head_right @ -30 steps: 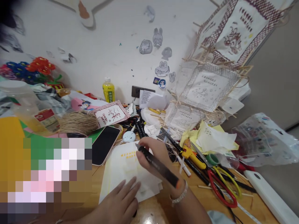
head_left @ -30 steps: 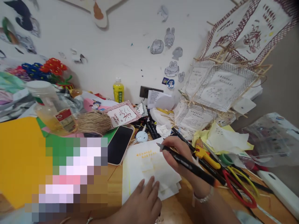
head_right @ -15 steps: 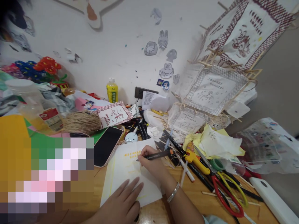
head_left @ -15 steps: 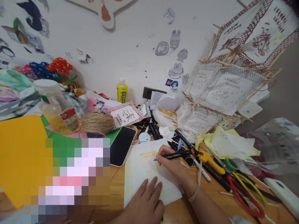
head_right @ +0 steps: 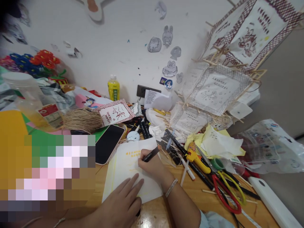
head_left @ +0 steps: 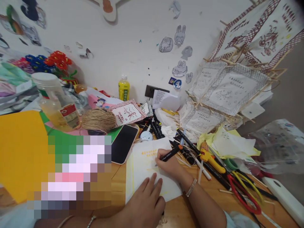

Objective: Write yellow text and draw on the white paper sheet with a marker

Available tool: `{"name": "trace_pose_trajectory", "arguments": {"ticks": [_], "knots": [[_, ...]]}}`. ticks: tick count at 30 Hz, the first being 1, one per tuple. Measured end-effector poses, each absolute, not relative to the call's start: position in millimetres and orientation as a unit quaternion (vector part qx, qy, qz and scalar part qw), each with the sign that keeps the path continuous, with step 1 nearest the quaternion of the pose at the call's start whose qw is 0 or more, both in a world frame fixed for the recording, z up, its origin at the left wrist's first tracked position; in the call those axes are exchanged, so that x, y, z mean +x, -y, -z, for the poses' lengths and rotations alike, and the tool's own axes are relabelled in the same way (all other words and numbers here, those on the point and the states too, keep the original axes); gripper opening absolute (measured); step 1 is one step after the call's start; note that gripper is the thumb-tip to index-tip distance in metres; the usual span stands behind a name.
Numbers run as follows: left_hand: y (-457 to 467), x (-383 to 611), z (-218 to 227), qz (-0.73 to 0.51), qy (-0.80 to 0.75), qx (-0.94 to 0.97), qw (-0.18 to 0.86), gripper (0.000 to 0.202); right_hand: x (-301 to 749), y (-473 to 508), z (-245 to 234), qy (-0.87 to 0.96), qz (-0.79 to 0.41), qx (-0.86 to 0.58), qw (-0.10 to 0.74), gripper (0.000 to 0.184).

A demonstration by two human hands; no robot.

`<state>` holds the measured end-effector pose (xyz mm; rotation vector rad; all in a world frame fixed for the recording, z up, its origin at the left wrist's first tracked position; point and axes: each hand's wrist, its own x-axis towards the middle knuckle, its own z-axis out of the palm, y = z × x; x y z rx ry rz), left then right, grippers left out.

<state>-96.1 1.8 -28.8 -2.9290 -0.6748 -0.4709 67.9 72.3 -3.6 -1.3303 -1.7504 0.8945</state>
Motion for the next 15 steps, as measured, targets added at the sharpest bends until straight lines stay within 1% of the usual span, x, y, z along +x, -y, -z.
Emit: {"name": "trace_pose_trajectory", "arguments": {"ticks": [3, 10, 13, 14, 15], "knots": [[-2.0, -97.3, 27.0, 0.162, 0.218, -0.961, 0.056, 0.022, 69.7, -73.1, 3.4, 0.677, -0.351, -0.522, 0.383, 0.014], [-3.0, -98.4, 34.1, 0.23, 0.217, -0.947, 0.053, 0.017, 79.4, -80.1, -2.4, 0.585, -0.307, -0.562, 0.498, 0.015], [-6.0, -95.0, 46.2, 0.247, 0.214, -0.944, 0.05, 0.021, 77.9, -66.2, -27.6, 0.614, -0.227, -0.523, 0.545, 0.009], [-7.0, -93.8, 50.7, 0.248, 0.213, -0.944, 0.05, 0.022, 77.5, -55.0, -39.0, 0.643, -0.184, -0.507, 0.544, 0.008], [-7.8, -92.8, 54.9, 0.244, 0.21, -0.945, 0.048, 0.022, 77.8, -40.0, -50.4, 0.675, -0.163, -0.497, 0.52, 0.009]]}}
